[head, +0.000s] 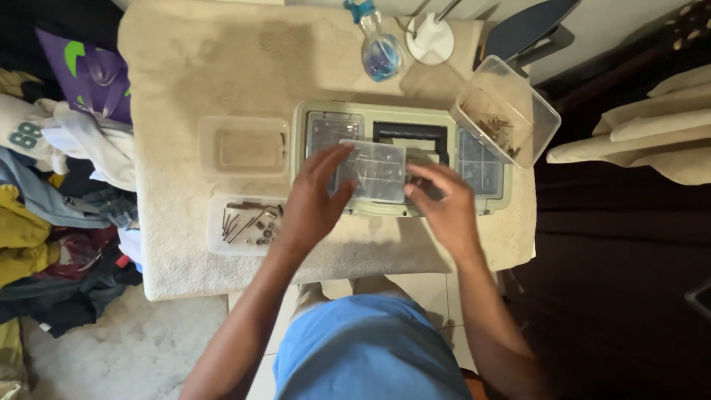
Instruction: Sort various screws, bolts, and hardware into their respective compartments in a toolbox.
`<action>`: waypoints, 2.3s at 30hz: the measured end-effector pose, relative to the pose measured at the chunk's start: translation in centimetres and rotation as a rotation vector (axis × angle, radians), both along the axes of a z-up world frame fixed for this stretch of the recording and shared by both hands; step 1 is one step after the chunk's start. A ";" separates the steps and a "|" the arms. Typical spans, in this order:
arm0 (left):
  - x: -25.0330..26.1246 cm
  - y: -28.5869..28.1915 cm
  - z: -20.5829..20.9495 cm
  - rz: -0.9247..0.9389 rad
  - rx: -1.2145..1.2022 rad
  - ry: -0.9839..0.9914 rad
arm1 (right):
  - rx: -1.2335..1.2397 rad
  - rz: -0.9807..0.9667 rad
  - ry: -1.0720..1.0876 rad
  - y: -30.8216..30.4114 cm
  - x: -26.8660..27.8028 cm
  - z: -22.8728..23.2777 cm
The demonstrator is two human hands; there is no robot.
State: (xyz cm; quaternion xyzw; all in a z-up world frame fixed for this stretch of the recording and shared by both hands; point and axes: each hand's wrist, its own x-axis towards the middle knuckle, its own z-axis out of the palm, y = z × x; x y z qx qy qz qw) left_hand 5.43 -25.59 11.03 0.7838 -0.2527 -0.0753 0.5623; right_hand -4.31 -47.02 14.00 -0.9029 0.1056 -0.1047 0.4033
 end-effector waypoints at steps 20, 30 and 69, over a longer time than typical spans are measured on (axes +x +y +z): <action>-0.5 0.1 1.1 -0.050 0.080 -0.284 | 0.722 -0.230 0.080 -0.6 -1.7 -3.7; 5.1 -1.4 4.9 -0.048 0.061 -0.170 | -0.128 0.135 0.003 -0.1 2.2 1.2; 1.0 1.3 -1.1 -0.155 0.019 -0.444 | -0.135 -0.264 -0.209 5.9 -4.2 0.0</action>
